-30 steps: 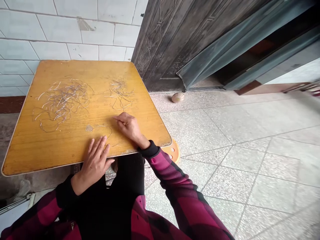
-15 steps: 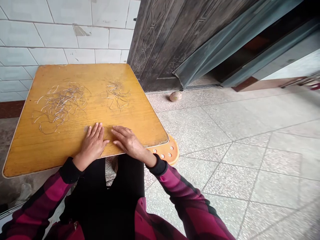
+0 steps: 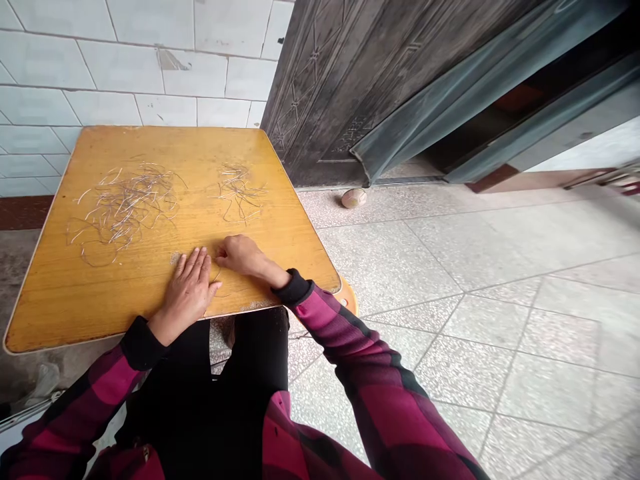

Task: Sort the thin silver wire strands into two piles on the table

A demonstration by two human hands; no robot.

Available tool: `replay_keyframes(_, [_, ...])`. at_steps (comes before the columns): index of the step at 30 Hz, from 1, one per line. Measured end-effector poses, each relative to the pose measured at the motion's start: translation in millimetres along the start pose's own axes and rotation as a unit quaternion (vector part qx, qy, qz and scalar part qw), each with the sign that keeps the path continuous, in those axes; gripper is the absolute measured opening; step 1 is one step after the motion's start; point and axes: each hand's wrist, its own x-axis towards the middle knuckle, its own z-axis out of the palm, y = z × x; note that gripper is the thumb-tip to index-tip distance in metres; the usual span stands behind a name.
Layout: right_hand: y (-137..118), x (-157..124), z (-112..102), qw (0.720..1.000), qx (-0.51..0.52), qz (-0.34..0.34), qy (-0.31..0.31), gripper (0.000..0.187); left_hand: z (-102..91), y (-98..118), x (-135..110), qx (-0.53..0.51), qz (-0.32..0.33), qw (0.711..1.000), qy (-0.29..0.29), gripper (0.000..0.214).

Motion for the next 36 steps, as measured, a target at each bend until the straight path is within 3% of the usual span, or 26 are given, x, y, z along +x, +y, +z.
replay_keyframes(2, [2,-2,4,0.998,0.056,-0.027,0.017,0.009,-5.2,-5,5,-0.043,-0.004,0.999,0.015,0.054])
replay_keyframes(4, [9,-5,8,0.981,0.186,-0.048,0.018,0.009,-12.8,-15,14,-0.113,-0.02,0.993,0.027,0.048])
replay_keyframes(6, [17,-5,12,0.935,0.35,-0.05,-0.001,0.01,-21.7,-29,28,-0.201,-0.056,0.978,0.024,0.038])
replay_keyframes(9, [26,-2,18,0.845,0.533,-0.032,-0.03,0.019,-33.3,-47,51,-0.326,-0.114,0.937,-0.046,0.026])
replay_keyframes(12, [30,0,21,0.774,0.631,-0.007,-0.058,0.031,-39.2,-52,67,-0.422,-0.189,0.882,-0.092,0.02])
replay_keyframes(14, [33,0,21,0.744,0.663,0.005,-0.082,0.037,-39.6,-51,72,-0.466,-0.215,0.853,-0.09,0.018])
replay_keyframes(21, [36,-3,19,0.714,0.692,0.019,-0.105,0.032,-34.3,-55,74,-0.538,-0.219,0.807,-0.112,0.022])
replay_keyframes(25, [34,-4,20,0.694,0.71,0.029,-0.111,0.031,-36.6,-62,72,-0.557,-0.157,0.803,-0.143,0.024])
replay_keyframes(32, [35,-2,21,0.674,0.73,0.045,-0.102,0.033,-35.0,-64,69,-0.51,-0.103,0.843,-0.137,0.026])
replay_keyframes(36, [34,-1,22,0.665,0.739,0.054,-0.092,0.036,-31.7,-60,65,-0.443,-0.076,0.889,-0.081,0.028])
